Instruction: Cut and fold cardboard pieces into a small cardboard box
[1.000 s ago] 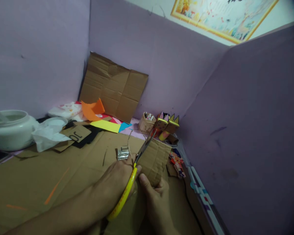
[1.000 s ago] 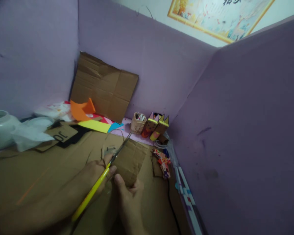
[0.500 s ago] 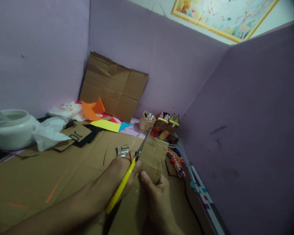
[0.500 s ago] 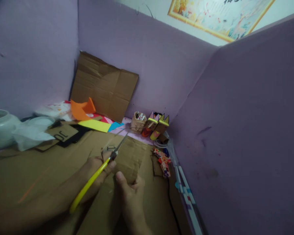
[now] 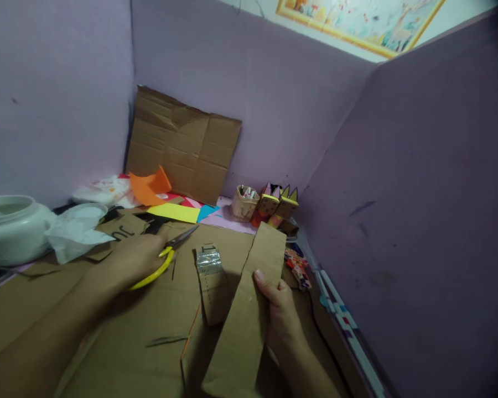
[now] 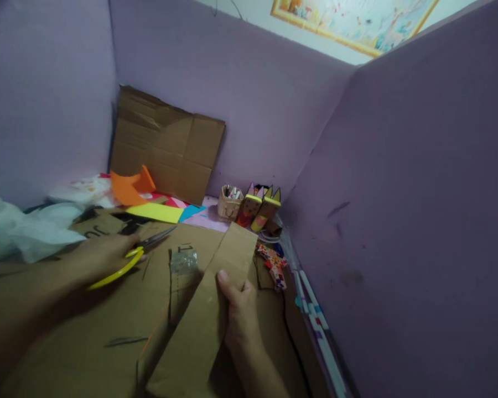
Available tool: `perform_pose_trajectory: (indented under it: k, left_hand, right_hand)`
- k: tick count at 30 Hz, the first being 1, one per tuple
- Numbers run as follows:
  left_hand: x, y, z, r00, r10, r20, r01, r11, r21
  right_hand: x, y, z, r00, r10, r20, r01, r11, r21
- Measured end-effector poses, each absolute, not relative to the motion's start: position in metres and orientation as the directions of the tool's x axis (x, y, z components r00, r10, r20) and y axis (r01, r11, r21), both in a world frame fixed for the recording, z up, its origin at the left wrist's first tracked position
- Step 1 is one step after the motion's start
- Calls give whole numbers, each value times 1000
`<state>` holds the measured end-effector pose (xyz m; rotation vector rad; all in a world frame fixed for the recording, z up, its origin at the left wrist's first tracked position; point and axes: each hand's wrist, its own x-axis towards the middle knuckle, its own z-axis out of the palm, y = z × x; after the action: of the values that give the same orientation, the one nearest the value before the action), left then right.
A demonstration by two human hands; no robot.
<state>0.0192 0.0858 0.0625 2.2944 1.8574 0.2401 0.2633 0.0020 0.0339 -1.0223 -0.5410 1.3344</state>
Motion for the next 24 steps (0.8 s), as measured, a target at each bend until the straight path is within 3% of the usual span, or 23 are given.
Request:
perform_pose_trajectory:
  k: [8,12,15,18,24]
  left_hand:
    - [16,91,66,183,980,-82,980,-176,94]
    - [28,97,65,82,993,83,995,-87,51]
    - [33,106,54,192,966,176,980,-199,25]
    - [31,119,42,265,960,89,962,-270,48]
    - [16,128,42,245,970,5,958,-243,152]
  right_hand:
    - [264,2,36,197,952,-234,-528,-98,-844]
    - [264,4,35,190,957,-218,-516,-91,-852]
    - [264,5,35,203,954,-220,-502,-91,-860]
    - [266,8,34,222,946,-237,-497,-99,-862]
    - [268,10,33,230,943,-239,-503,-95,-859]
